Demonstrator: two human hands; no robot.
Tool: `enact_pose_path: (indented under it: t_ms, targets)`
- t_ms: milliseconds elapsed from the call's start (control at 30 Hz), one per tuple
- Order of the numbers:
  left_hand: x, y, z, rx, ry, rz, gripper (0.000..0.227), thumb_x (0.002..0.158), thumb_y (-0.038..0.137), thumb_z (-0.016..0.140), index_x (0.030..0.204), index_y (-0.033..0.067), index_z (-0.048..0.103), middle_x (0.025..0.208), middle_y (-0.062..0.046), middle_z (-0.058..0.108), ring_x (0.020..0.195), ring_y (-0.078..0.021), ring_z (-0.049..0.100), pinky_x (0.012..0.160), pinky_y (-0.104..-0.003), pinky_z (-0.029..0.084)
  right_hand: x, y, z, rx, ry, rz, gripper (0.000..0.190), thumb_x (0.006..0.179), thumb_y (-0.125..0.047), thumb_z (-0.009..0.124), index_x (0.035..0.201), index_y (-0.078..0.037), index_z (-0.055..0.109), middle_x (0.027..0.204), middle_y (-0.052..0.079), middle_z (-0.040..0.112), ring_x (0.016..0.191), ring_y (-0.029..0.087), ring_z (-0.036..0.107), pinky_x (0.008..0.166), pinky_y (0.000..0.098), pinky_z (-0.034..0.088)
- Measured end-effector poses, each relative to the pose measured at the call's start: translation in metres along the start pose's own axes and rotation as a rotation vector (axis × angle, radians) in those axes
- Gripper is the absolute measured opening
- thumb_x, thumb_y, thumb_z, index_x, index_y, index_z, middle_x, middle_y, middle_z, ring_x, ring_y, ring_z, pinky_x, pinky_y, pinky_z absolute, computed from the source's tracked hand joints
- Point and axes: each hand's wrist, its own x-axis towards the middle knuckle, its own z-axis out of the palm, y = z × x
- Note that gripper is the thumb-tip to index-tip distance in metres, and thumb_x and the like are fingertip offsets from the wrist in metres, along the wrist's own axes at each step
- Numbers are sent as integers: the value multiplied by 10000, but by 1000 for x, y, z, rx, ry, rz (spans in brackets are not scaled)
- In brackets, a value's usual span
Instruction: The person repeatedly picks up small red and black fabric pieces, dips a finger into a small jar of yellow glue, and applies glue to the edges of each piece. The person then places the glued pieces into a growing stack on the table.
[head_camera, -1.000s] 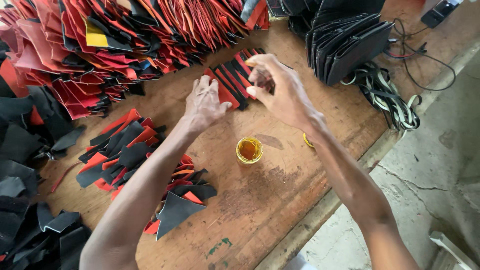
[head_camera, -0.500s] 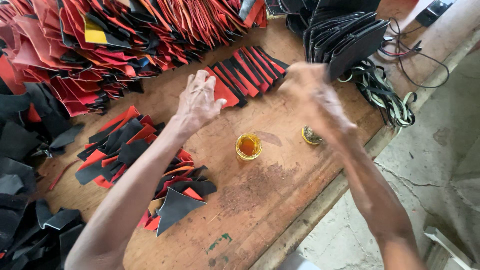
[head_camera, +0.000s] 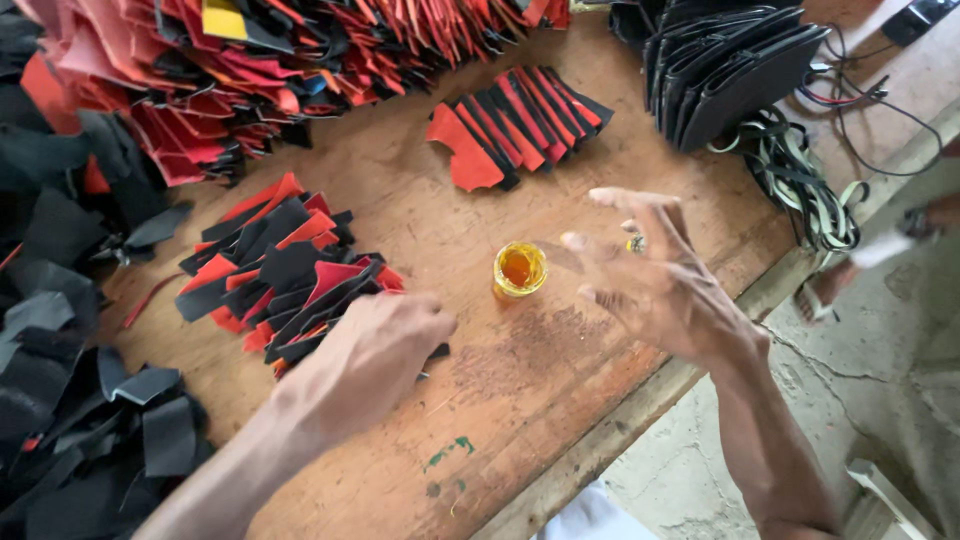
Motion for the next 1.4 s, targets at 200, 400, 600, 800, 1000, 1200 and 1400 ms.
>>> enact_pose_path:
  t_ms: [200, 400, 600, 800, 1000, 1200, 1400]
  targets:
    - [-31, 8, 10, 427, 55, -157, 483, 574, -25, 686, 1050, 44, 643, 1138, -132, 553, 1159, -322, 502, 893, -416, 425, 4, -20, 0, -38, -96, -88, 557, 717, -216, 815, 1264, -212, 714, 1587, 128, 313, 1425, 372, 300, 1169, 515, 336]
    - [-49, -1, 24, 452, 240, -62, 379, 605, 25, 671, 980, 10, 628, 1023, -133, 560, 1081, -306, 525, 919, -438, 429, 21, -30, 6, -65, -273, 8, 480, 749, -288, 829, 1205, -181, 724, 1606, 95, 220, 1446, 371, 214, 1158, 526, 280]
    - [-52, -6, 31, 327, 174, -97, 301, 642, 6, 680, 936, 50, 634, 981, -107, 556, 1061, -293, 530, 928, -431, 428, 44, -28, 21, -154, -355, -35, 459, 765, -252, 811, 1199, -143, 713, 1590, 113, 207, 1450, 378, 205, 1199, 514, 247]
    - [-59, -2, 22, 27, 264, 0, 219, 624, 30, 767, 802, 76, 648, 963, -83, 622, 1019, -289, 533, 880, -429, 415, 55, -25, 26, -267, -458, -74, 390, 750, -167, 788, 1131, -123, 713, 1616, 124, 234, 1464, 376, 215, 1217, 496, 238]
    - [-70, 7, 1, -465, 248, -433, 271, 753, -11, 733, 983, 80, 622, 769, -48, 700, 694, -164, 693, 672, -289, 565, 22, -26, 4, -57, -190, -87, 452, 731, -145, 786, 1166, -57, 698, 1582, 150, 331, 1424, 372, 309, 1171, 486, 326]
    - [-42, -1, -10, -444, 627, -336, 249, 846, 2, 744, 1080, 76, 705, 986, -16, 771, 815, -69, 690, 564, -245, 494, 5, -26, 0, -73, -14, -140, 340, 736, -84, 759, 1069, -143, 724, 1526, 145, 403, 1400, 343, 363, 1148, 485, 409]
    - [-9, -22, 6, -1240, 580, -15, 376, 864, -101, 758, 1226, -21, 692, 1146, -44, 716, 1006, -75, 663, 875, -224, 566, -19, -38, 17, 398, 595, -64, 461, 936, -258, 791, 1332, -121, 601, 1364, 80, 453, 1125, 143, 549, 898, 296, 595]
